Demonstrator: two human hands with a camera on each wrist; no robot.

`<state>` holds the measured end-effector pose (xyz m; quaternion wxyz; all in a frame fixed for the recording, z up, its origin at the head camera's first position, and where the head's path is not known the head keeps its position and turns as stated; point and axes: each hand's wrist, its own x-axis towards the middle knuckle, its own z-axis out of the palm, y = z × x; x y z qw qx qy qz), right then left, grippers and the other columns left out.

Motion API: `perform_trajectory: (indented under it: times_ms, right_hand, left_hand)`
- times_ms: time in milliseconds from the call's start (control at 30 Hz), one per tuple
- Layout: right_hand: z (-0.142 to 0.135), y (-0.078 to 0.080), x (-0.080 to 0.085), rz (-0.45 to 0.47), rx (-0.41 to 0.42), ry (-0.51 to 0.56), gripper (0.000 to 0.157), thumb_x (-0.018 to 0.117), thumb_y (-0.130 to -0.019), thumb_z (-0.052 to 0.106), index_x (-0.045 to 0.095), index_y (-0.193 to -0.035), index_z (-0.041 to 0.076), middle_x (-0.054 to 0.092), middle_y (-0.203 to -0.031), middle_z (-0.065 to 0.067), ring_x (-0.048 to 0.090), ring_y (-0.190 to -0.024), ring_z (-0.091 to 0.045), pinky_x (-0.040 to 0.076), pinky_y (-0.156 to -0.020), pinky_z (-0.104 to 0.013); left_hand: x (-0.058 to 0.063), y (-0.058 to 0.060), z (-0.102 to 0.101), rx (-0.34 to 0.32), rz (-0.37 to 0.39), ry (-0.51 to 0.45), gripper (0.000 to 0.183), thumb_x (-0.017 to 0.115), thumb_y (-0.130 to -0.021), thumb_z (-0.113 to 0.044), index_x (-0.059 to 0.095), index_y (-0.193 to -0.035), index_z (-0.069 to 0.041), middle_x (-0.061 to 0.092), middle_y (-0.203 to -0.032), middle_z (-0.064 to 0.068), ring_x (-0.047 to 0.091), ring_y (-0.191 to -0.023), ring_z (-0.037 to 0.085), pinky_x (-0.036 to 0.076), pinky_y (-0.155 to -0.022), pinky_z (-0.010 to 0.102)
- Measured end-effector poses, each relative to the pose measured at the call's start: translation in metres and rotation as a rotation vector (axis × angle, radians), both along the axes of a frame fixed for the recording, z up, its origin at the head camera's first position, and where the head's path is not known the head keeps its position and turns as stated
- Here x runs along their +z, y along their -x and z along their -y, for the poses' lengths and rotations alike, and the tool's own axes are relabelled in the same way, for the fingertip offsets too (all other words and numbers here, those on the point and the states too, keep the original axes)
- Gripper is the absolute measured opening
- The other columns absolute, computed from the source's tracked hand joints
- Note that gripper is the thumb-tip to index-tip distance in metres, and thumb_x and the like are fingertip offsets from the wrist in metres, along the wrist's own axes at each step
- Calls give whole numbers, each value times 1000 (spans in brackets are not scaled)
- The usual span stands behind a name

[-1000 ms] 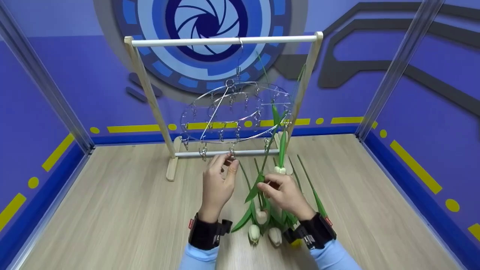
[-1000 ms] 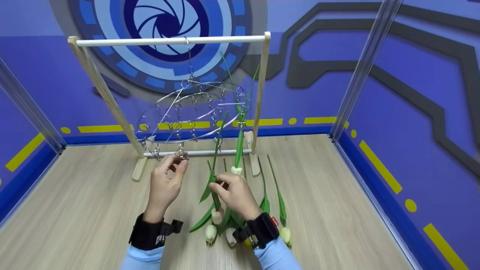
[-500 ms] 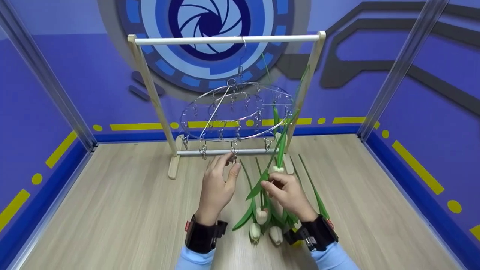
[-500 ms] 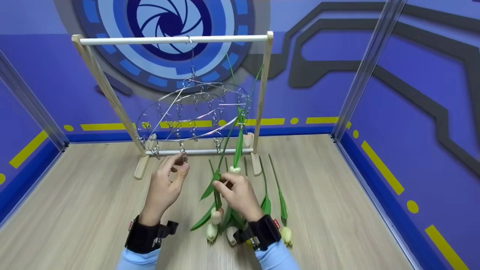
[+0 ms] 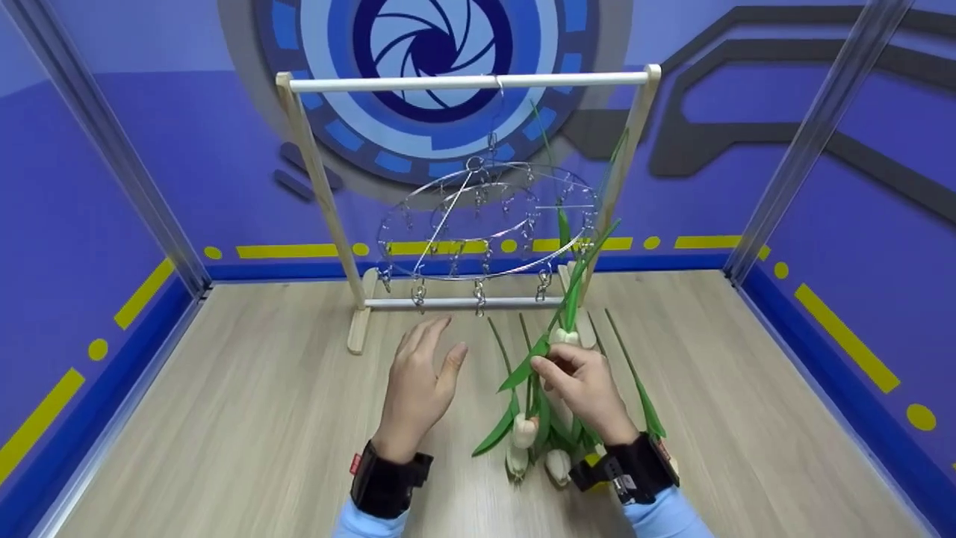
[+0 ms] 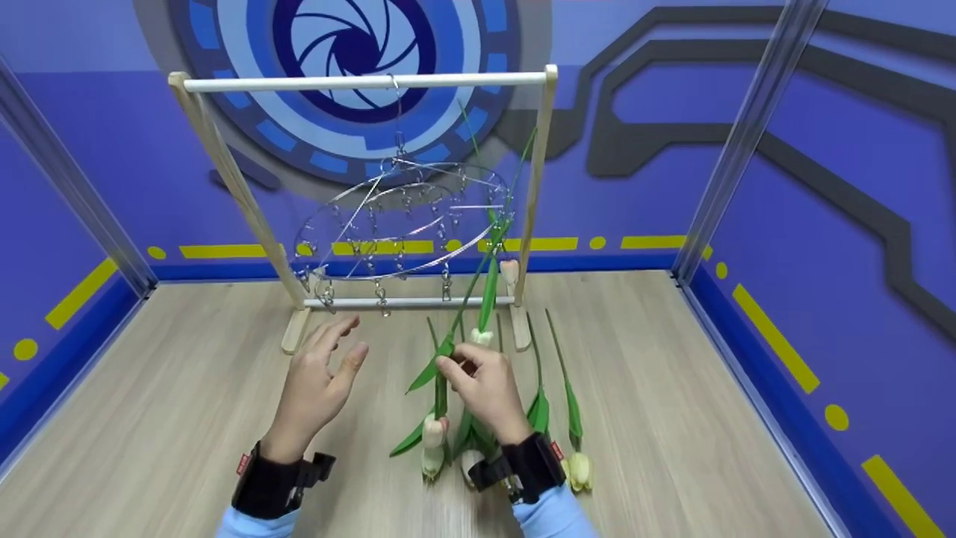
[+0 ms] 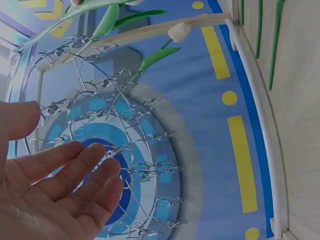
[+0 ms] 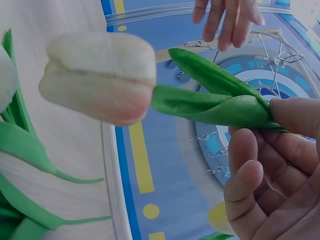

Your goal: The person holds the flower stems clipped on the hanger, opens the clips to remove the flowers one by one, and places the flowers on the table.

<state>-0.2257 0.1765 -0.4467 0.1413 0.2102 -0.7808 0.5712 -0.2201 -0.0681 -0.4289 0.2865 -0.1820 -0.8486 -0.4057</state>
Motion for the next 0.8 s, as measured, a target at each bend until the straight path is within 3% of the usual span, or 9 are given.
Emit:
perform_trajectory:
  times_ms: [233, 567, 800]
  right_hand:
    - [7, 0, -9, -49, 39, 47, 19, 68, -98, 4, 68, -79, 3, 57, -60, -11, 47, -51, -9, 36, -49, -20]
    - [19, -3, -19, 144, 16, 41, 18, 71, -98, 11, 71, -81, 4, 62, -68, -18, 58, -58, -18, 42, -54, -21]
    - [26, 2, -25, 209, 41, 32, 18, 70, -99, 11, 70, -84, 1, 62, -69, -19, 55, -56, -9, 40, -51, -20]
  left_hand:
    - [-8, -1, 11, 29, -5, 20, 42, 68, -101, -20, 62, -133, 8, 65, -129, 23, 60, -124, 40, 48, -104, 54]
    - [-17, 5, 23, 58, 2, 26, 41, 68, -100, -19, 62, -131, 9, 66, -125, 25, 61, -120, 40, 49, -103, 54]
    - [-17, 8, 24, 75, 38, 27, 41, 68, -101, -19, 63, -131, 8, 66, -126, 25, 61, -121, 41, 48, -103, 54]
